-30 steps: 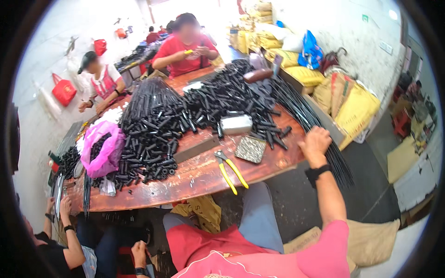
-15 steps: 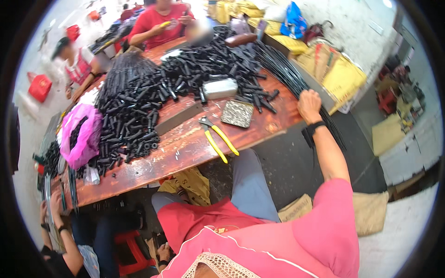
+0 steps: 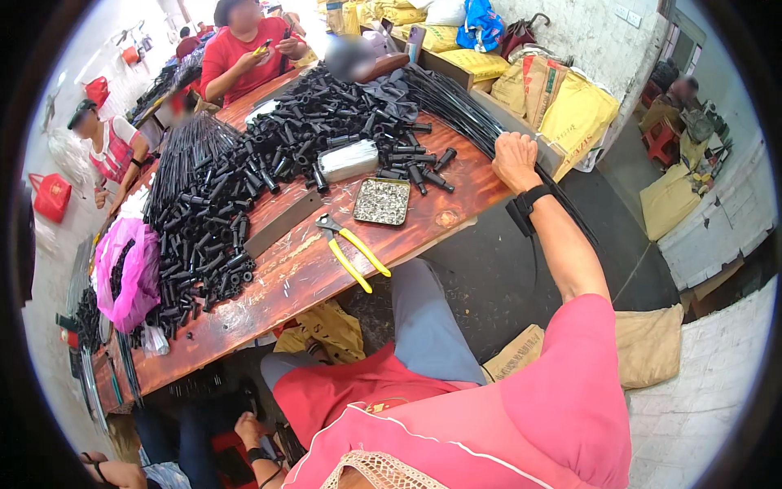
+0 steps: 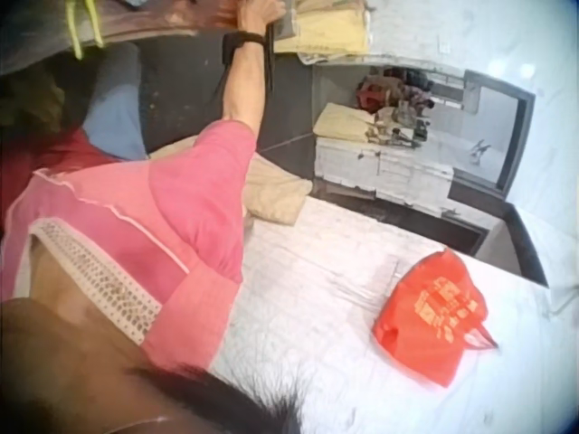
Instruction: Assembling umbrella rib and shaft components using hand tools.
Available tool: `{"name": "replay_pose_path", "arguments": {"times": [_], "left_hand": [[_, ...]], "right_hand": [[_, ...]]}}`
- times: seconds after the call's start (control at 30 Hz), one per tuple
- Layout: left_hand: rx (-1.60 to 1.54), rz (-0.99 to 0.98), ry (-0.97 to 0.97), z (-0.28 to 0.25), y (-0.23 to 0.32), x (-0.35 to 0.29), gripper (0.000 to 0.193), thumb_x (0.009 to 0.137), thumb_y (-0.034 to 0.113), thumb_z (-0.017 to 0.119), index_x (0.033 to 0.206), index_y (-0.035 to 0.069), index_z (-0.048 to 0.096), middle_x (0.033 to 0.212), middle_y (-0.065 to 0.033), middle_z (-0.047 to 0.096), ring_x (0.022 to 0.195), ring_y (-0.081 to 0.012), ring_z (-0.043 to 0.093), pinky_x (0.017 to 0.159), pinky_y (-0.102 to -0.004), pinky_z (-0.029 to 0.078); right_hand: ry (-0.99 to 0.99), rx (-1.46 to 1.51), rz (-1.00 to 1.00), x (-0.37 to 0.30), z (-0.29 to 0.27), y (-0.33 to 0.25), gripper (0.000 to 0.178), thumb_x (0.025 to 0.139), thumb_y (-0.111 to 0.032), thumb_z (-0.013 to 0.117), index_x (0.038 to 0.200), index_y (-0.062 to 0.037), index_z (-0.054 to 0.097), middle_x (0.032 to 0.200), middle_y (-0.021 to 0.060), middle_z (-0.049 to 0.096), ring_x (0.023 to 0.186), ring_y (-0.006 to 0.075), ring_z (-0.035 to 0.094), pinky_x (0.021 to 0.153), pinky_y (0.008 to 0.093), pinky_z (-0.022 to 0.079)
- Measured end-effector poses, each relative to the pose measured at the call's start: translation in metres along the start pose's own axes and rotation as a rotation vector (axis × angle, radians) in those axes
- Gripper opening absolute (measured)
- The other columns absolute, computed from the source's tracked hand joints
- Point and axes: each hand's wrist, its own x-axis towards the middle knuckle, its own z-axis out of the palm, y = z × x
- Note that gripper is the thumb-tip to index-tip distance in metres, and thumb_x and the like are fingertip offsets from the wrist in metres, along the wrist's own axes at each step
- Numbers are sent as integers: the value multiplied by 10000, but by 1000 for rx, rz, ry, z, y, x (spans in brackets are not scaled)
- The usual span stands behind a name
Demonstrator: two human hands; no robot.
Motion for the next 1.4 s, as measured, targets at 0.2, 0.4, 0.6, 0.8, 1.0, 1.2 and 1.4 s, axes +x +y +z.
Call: {"name": "replay_pose_path", "arguments": {"times": [0.2,0.4,0.6,0.8,1.0,1.2,1.4], "left_hand": [[-149,111,-57,27,134,-65,437,932,183,606,1325,10,526,817,-39,600,611,-108,579,473,-229,464],[-121,230,-226,78,163,-120,383,927,157,616,1271,-5,572,852,-33,632,687,-86,587,565,-224,480],[-75,306,-292,121,162,-175,306,904,163,652,1166,5,662,885,-52,690,778,-110,615,691,-274,501],[-111,297,-334,130,107,-189,227,909,85,614,1097,-29,673,924,-60,672,785,-114,628,752,-250,510],[-320,99,-354,135,103,-185,198,904,83,619,1055,-27,686,918,-66,670,807,-118,636,750,-263,517],[-135,290,-307,134,101,-194,186,871,91,642,1031,9,690,901,-76,659,839,-140,646,751,-277,509],[-327,114,-332,135,98,-179,196,867,135,634,980,-11,697,864,-115,680,706,-190,661,652,-323,518]], "right_hand": [[-265,308,196,29,-40,9,260,785,-70,500,964,85,608,1000,335,638,977,478,622,859,536,486],[-348,648,121,50,-7,13,548,796,-484,704,737,53,618,647,141,592,653,229,589,619,412,446],[-395,453,-53,15,-5,-7,415,758,-337,749,874,7,548,821,206,620,771,327,616,694,438,470],[-269,-35,-238,43,70,50,346,838,-247,466,1026,14,594,1011,308,623,966,502,575,809,538,453],[-386,-23,-372,96,91,111,377,871,-250,460,1045,56,594,997,328,616,944,505,574,839,507,452],[35,272,-440,60,83,41,613,851,-146,642,1406,6,430,1160,213,656,1013,376,625,852,405,474],[-81,296,-320,61,51,27,569,854,-191,653,1358,15,491,1095,210,676,969,373,638,837,405,482]]}}
